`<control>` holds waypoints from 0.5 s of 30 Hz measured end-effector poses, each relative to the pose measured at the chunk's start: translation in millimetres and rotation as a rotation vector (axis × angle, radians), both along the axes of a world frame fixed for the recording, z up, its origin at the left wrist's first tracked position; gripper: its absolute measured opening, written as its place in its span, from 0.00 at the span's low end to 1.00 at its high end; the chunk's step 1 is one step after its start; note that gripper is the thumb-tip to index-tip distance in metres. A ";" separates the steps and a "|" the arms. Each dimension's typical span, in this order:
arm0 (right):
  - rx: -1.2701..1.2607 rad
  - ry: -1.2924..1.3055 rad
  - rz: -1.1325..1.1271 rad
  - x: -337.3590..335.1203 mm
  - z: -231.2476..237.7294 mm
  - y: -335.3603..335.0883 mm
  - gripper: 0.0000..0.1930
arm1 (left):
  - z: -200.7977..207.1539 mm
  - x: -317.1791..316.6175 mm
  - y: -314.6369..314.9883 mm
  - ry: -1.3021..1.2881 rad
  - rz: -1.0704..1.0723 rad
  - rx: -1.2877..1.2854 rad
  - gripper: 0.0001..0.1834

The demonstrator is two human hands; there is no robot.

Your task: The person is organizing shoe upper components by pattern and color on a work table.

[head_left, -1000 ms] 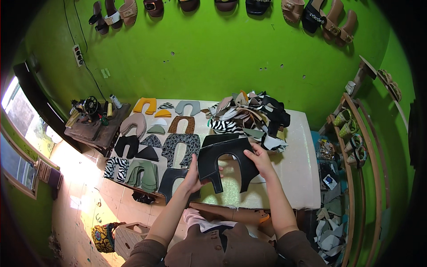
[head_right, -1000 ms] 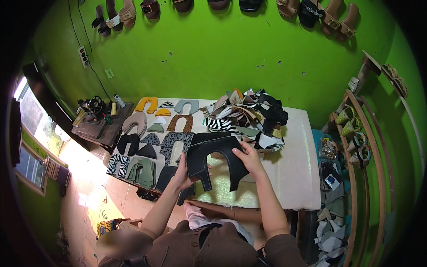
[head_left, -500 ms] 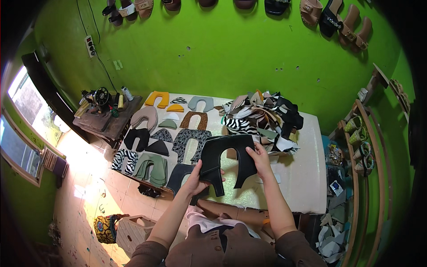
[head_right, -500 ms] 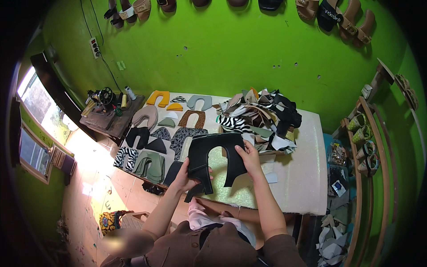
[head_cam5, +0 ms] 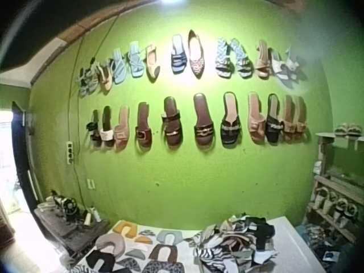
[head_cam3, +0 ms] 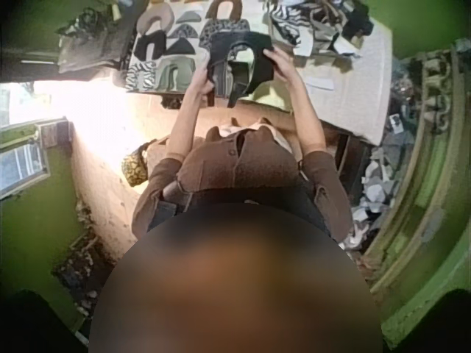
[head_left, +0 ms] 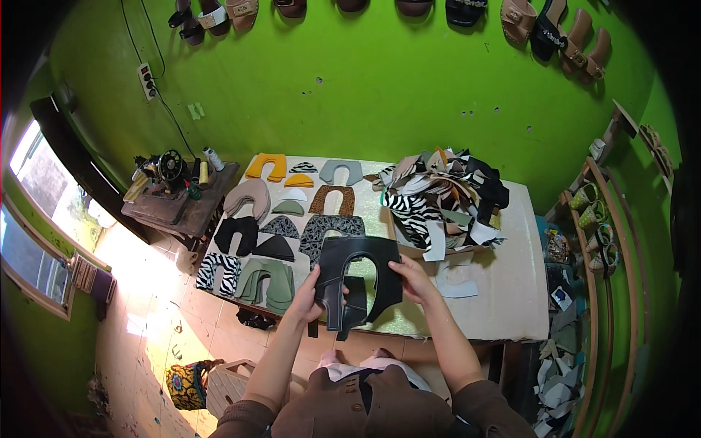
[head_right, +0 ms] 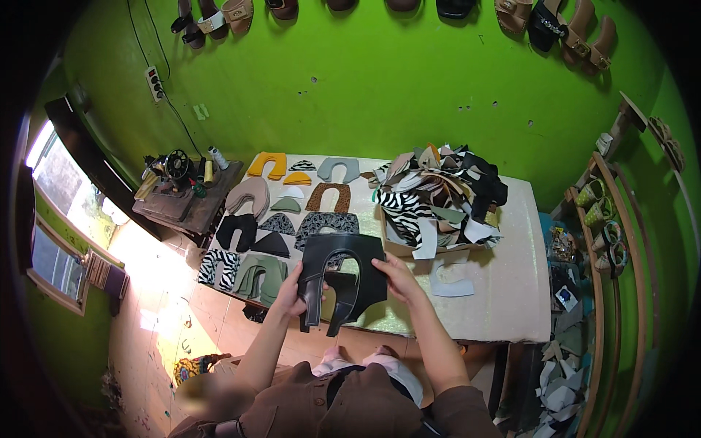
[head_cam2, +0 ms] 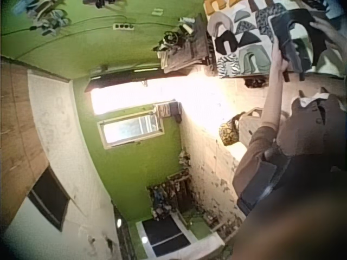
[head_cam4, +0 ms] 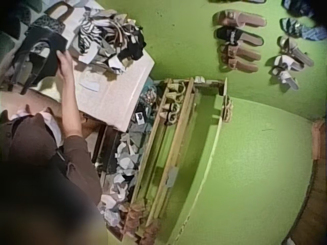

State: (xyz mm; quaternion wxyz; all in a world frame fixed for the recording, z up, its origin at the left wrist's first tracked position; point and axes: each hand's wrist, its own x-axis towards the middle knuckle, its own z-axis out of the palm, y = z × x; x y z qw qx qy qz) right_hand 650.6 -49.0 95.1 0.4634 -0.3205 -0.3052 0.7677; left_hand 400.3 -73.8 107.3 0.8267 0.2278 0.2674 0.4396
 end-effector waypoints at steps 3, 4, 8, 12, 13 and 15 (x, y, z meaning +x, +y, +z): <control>-0.046 -0.248 -0.154 -23.2 -25.0 -6.1 0.14 | -10.4 -22.9 0.0 0.561 0.076 -0.155 0.22; -0.052 -0.247 -0.162 -29.3 -38.8 -8.5 0.14 | -19.5 -33.1 1.1 0.563 0.067 -0.157 0.22; 0.044 -0.678 -0.234 -62.1 -88.3 -20.1 0.19 | -68.6 -71.0 1.1 1.300 -0.250 0.217 0.19; 0.045 -0.993 -0.280 -80.4 -106.1 -31.8 0.22 | -68.0 -73.8 7.4 1.510 -0.408 0.399 0.21; 0.059 -1.109 -0.286 -87.5 -102.6 -33.2 0.23 | -71.0 -78.4 8.1 1.510 -0.407 0.401 0.21; 0.074 -1.127 -0.279 -99.4 -94.8 -34.9 0.24 | -79.0 -87.5 10.3 1.649 -0.415 0.481 0.21</control>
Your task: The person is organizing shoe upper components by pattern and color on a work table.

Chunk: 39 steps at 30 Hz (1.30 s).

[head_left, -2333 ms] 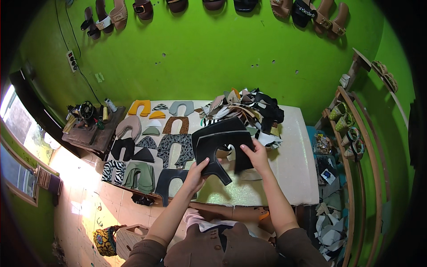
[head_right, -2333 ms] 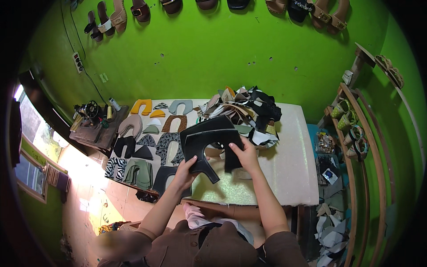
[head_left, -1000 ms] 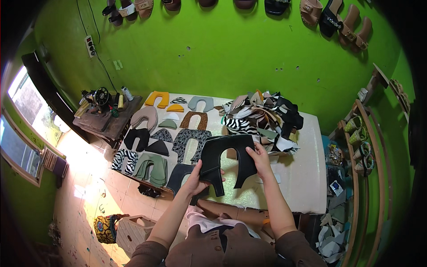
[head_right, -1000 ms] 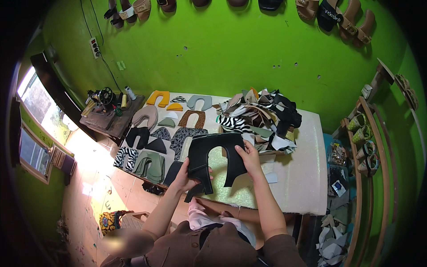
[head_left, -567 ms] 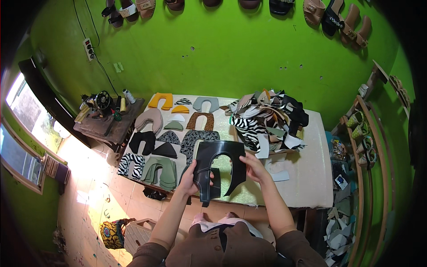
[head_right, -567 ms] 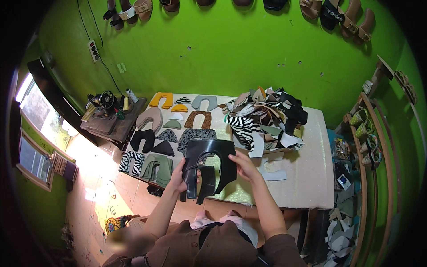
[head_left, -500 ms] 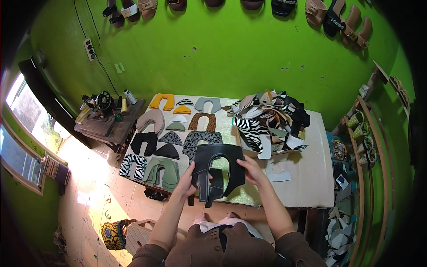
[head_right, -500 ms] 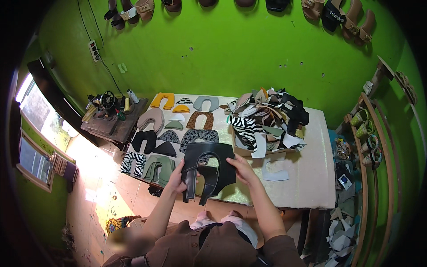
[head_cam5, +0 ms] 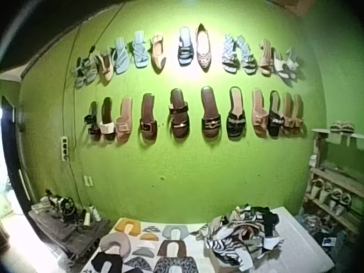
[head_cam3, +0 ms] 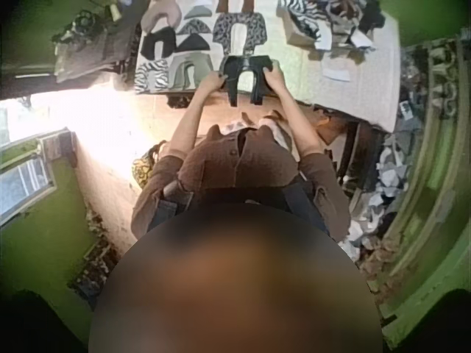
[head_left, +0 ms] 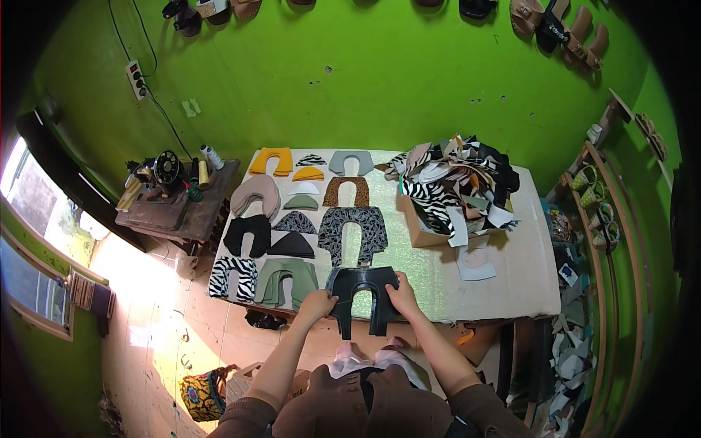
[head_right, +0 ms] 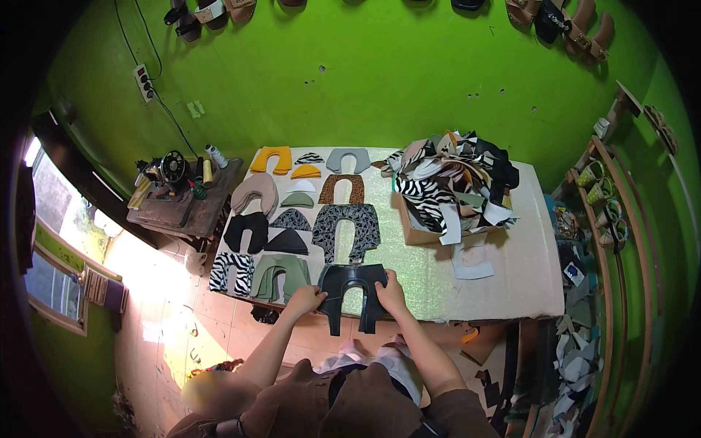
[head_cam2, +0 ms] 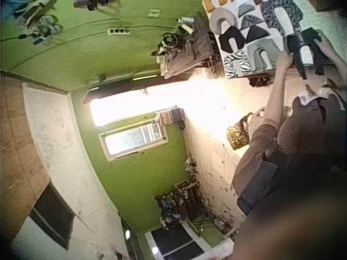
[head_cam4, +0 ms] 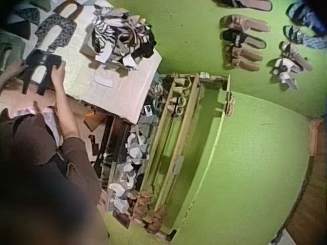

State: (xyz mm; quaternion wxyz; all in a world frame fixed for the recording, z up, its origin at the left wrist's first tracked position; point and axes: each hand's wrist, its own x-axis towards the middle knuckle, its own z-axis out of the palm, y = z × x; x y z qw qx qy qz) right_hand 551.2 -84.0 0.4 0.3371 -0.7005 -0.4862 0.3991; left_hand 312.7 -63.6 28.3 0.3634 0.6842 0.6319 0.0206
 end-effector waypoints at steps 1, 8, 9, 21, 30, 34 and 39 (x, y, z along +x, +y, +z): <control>0.000 -0.023 -0.003 -0.6 1.3 0.5 0.25 | 5.3 3.3 3.6 -0.004 -0.014 -0.001 0.21; 0.006 -0.566 0.042 -5.6 15.3 15.9 0.32 | 48.6 22.8 21.5 0.391 -0.176 0.222 0.19; 0.003 -0.567 0.034 -8.0 18.3 17.4 0.32 | 51.1 23.9 26.4 0.359 -0.121 0.284 0.19; 0.250 -0.877 0.416 -20.2 -13.5 18.8 0.39 | -15.6 45.2 26.6 0.069 -0.573 0.641 0.44; 0.418 -0.876 0.482 -14.8 -1.1 18.1 0.30 | -27.3 43.0 37.3 0.125 -0.561 0.732 0.32; 0.441 -0.871 0.488 -14.4 2.0 21.1 0.28 | -16.7 48.3 39.4 0.164 -0.535 0.660 0.25; 0.499 -0.870 0.437 -17.6 1.7 17.0 0.28 | -30.5 43.7 37.7 0.164 -0.531 0.750 0.27</control>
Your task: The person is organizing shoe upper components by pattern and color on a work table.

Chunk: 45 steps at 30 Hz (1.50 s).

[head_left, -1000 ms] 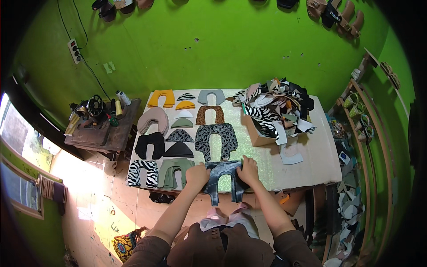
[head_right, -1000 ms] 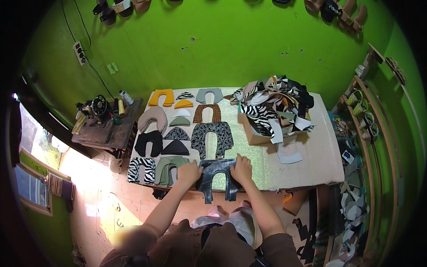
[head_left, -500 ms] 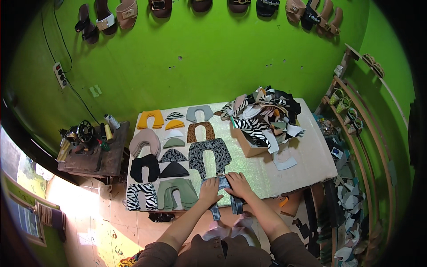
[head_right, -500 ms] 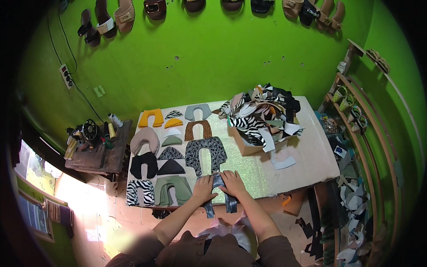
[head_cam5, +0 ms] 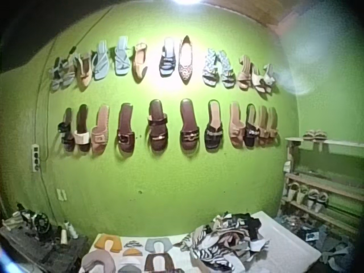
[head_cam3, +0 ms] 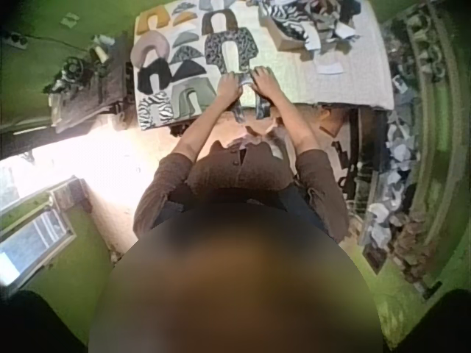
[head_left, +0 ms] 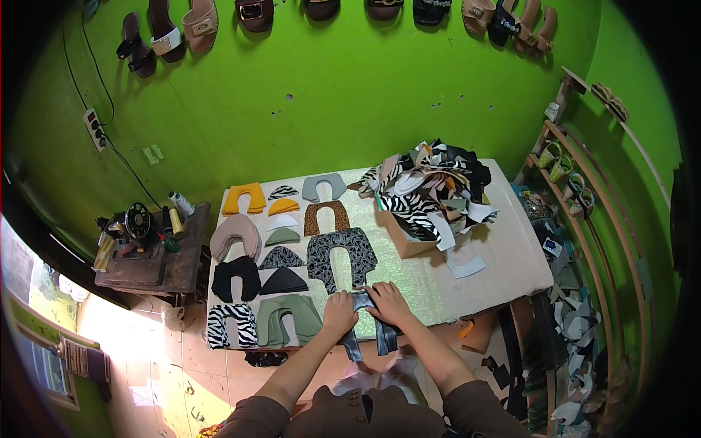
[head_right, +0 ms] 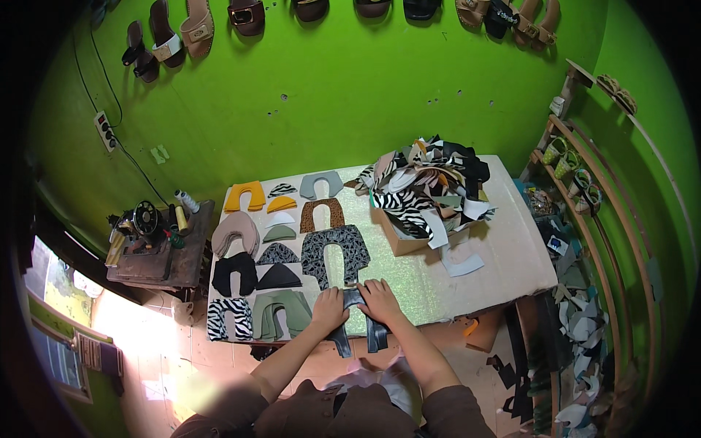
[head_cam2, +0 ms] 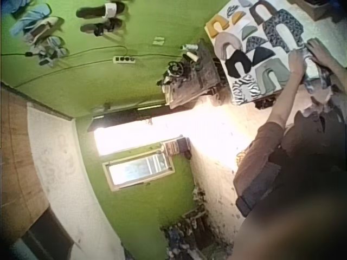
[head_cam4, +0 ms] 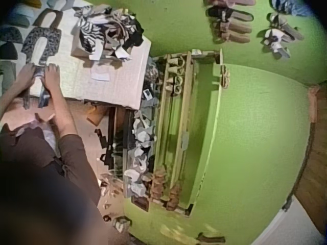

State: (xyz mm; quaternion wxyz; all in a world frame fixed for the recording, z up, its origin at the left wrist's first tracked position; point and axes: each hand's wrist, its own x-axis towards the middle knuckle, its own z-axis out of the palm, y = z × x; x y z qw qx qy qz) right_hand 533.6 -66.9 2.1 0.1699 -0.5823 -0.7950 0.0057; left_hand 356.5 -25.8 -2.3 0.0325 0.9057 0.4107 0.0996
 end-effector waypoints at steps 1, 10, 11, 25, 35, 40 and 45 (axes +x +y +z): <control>0.069 -0.005 -0.009 -0.1 0.7 -2.7 0.28 | -2.3 -1.7 -0.8 -0.040 -0.014 0.066 0.27; -0.073 0.007 -0.042 -0.4 -0.4 -7.3 0.28 | 5.4 -2.7 7.0 0.079 0.045 -0.107 0.28; -0.073 0.007 -0.045 -0.5 0.2 -6.2 0.28 | 6.5 -1.9 7.4 0.079 0.042 -0.106 0.28; -0.032 -0.033 -0.207 -10.6 -11.8 -14.1 0.29 | -3.8 -5.6 -1.1 0.046 0.061 0.041 0.35; -0.081 -0.002 -0.213 -14.4 -28.8 -30.1 0.27 | -25.1 -9.7 -33.1 0.143 0.092 0.072 0.35; -0.029 0.034 -0.219 -13.7 -33.4 -30.4 0.25 | -28.8 -9.2 -32.6 0.132 0.111 -0.049 0.38; -0.020 0.031 -0.213 -12.0 -31.6 -30.2 0.25 | -28.8 -7.0 -33.7 0.114 0.115 0.022 0.39</control>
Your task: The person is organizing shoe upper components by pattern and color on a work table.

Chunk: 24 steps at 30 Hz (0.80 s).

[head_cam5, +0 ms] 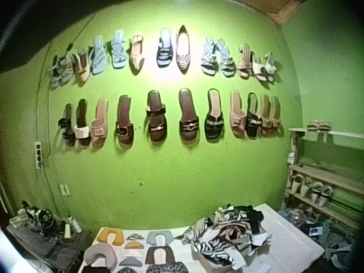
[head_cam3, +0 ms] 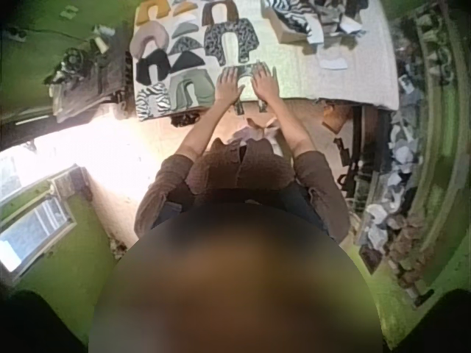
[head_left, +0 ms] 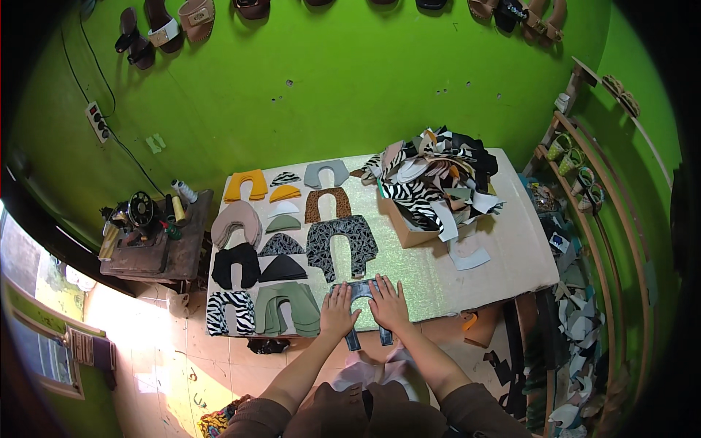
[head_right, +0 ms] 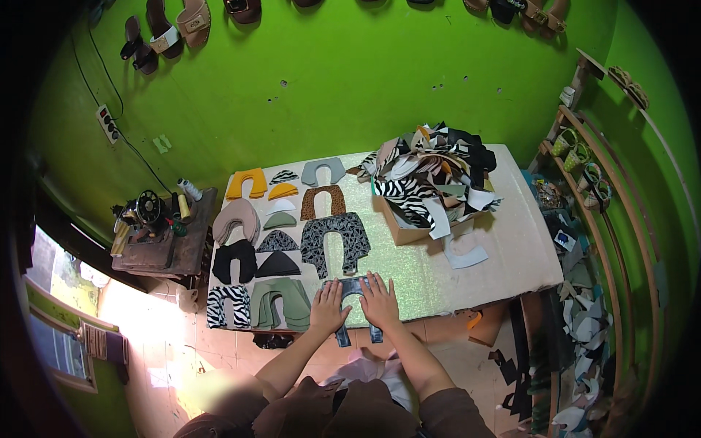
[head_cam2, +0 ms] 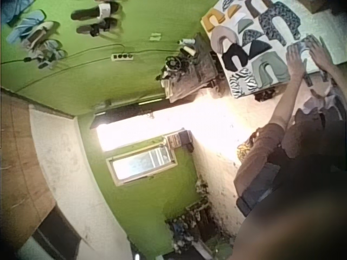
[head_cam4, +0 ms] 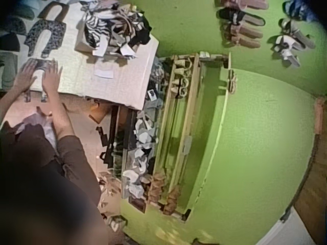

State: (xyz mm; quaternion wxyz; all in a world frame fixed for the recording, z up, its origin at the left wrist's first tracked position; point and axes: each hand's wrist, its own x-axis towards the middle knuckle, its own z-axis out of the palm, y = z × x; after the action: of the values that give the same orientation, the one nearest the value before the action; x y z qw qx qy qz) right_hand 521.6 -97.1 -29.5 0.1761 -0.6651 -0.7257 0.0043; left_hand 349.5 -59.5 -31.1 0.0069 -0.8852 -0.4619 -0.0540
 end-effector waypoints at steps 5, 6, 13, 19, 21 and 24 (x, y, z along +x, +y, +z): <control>0.006 0.059 0.022 3.7 4.2 -0.3 0.24 | 8.0 1.7 0.7 0.056 0.009 -0.017 0.39; 0.055 0.159 0.049 6.6 5.4 -1.8 0.22 | 10.9 2.2 0.0 0.032 0.006 -0.003 0.38; 0.260 0.529 0.204 39.9 30.9 -10.4 0.13 | 68.2 33.7 -16.3 -0.304 0.021 0.109 0.29; 0.209 0.539 0.277 113.9 66.7 1.6 0.13 | 90.4 120.4 -2.4 -0.507 0.066 0.196 0.20; 0.219 0.528 0.264 139.8 81.1 11.4 0.13 | 91.4 147.8 7.4 -0.544 0.049 0.191 0.20; 0.271 0.551 0.229 171.4 100.8 23.8 0.13 | 101.5 184.0 19.6 -0.558 0.040 0.179 0.19</control>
State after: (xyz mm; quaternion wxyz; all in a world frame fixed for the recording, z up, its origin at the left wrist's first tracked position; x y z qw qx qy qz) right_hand 693.0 -73.4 71.3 0.4513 -0.5235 -0.7147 0.1073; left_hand 533.5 -39.9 70.4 -0.0412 -0.8227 -0.4570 -0.3356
